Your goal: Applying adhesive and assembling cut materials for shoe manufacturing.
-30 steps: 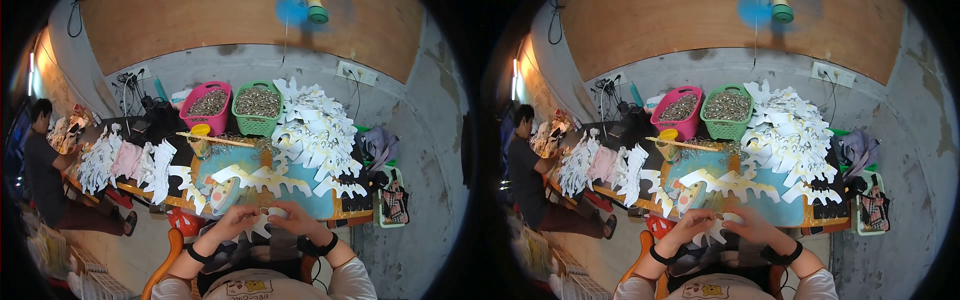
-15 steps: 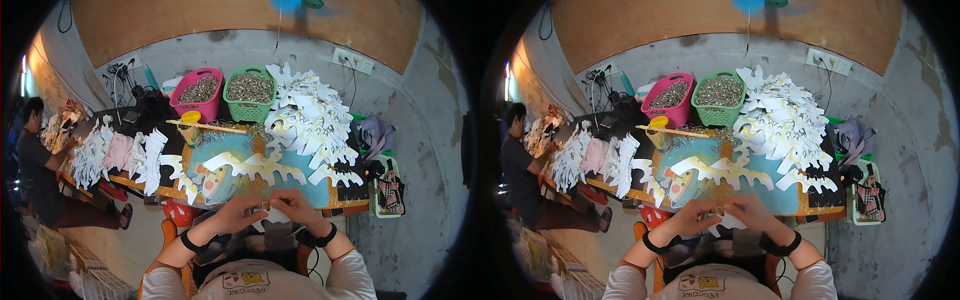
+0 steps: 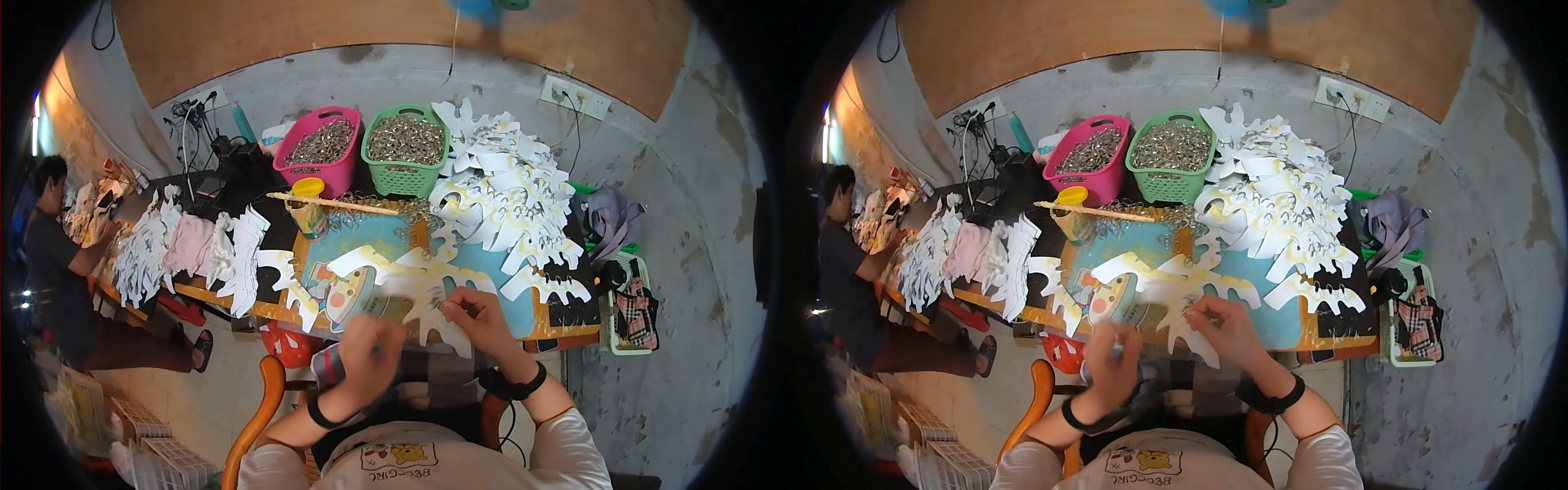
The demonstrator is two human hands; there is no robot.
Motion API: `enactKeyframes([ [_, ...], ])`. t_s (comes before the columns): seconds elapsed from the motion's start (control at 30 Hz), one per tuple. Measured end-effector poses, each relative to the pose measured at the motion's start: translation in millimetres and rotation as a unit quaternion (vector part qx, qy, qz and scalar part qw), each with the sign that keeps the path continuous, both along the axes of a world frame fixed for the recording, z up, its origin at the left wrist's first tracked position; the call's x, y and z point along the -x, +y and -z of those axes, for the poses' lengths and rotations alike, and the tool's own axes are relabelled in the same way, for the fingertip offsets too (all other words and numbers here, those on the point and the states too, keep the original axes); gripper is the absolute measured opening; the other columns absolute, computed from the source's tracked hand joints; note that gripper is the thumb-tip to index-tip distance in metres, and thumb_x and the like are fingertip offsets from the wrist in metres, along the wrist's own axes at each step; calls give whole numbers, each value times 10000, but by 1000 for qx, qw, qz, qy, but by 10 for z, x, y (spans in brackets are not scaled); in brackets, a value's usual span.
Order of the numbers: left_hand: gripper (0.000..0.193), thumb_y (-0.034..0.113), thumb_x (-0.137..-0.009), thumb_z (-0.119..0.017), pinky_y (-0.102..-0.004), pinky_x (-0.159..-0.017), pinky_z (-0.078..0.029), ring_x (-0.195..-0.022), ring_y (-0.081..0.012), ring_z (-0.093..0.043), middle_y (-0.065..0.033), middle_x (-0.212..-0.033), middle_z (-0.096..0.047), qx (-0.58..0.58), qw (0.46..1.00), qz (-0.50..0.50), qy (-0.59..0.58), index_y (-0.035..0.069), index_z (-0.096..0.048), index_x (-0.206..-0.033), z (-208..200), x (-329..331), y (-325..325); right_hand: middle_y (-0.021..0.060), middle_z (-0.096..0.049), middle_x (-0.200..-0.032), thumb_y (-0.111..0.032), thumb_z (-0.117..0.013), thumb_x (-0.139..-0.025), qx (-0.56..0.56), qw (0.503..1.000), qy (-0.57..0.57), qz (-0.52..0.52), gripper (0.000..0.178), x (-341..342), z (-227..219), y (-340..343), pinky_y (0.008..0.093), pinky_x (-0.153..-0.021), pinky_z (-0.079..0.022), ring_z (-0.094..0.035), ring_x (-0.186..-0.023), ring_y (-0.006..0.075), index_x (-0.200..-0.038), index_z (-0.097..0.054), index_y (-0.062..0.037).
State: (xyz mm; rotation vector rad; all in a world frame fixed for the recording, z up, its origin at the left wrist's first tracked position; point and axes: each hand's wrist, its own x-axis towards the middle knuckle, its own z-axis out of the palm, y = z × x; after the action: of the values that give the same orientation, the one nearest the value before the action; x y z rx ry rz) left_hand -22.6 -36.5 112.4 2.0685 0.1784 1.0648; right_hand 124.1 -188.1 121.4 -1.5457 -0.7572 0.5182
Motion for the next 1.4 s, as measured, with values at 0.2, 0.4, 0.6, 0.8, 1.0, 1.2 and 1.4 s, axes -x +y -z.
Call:
enactKeyframes([
  [0.2,166,48,-863,-647,-232,-716,-418,-812,-103,-545,-38,-936,-604,553,770,271,166,-9,-607,-1014,406,65,-420,14,-634,-742,-126,-628,-899,-19,999,10,43,141,186,9,72,233,-636,-445,-552,-692,62,-834,-629,-1],
  [0.4,267,79,-849,-708,-232,-784,-477,-857,-87,-609,-37,-1013,-667,608,775,174,-5,-10,-642,-1093,229,-192,-466,28,-629,-731,-122,-650,-878,-41,997,25,54,134,311,42,72,246,-634,-447,-552,-700,65,-837,-623,3],
  [0.6,235,30,-853,-692,-253,-805,-488,-897,-101,-620,-54,-1028,-673,546,818,180,-6,-18,-651,-1080,237,-165,-357,102,-619,-768,-80,-629,-864,30,993,-116,18,77,256,-190,46,293,-627,-462,-594,-677,210,-869,-617,-4],
  [0.8,245,-6,-856,-670,-282,-842,-494,-946,-146,-636,-87,-1060,-670,571,792,207,-59,-20,-637,-1098,188,-190,-344,120,-591,-769,-69,-616,-858,25,987,-153,-36,54,214,-232,15,330,-607,-454,-573,-670,304,-890,-613,-25],
  [1.0,280,-17,-863,-639,-299,-848,-485,-940,-174,-639,-99,-1061,-665,632,737,222,-92,-12,-598,-1141,174,-208,-328,130,-597,-772,-105,-633,-862,-16,962,-272,-19,79,252,-118,61,366,-594,-465,-591,-675,321,-867,-611,-30],
  [1.2,279,-8,-853,-648,-304,-814,-500,-913,-169,-645,-103,-1035,-670,624,752,206,-48,-24,-594,-1126,203,-179,-280,140,-614,-773,-117,-638,-863,24,969,-247,14,99,281,-41,25,360,-597,-476,-604,-667,302,-871,-618,-20],
  [1.4,259,-6,-856,-642,-294,-777,-519,-874,-170,-654,-114,-1004,-673,652,732,194,-30,-35,-593,-1108,215,-183,-246,75,-570,-674,-178,-639,-894,62,992,104,-18,175,233,82,53,271,-573,-446,-520,-609,103,-841,-632,-11],
])
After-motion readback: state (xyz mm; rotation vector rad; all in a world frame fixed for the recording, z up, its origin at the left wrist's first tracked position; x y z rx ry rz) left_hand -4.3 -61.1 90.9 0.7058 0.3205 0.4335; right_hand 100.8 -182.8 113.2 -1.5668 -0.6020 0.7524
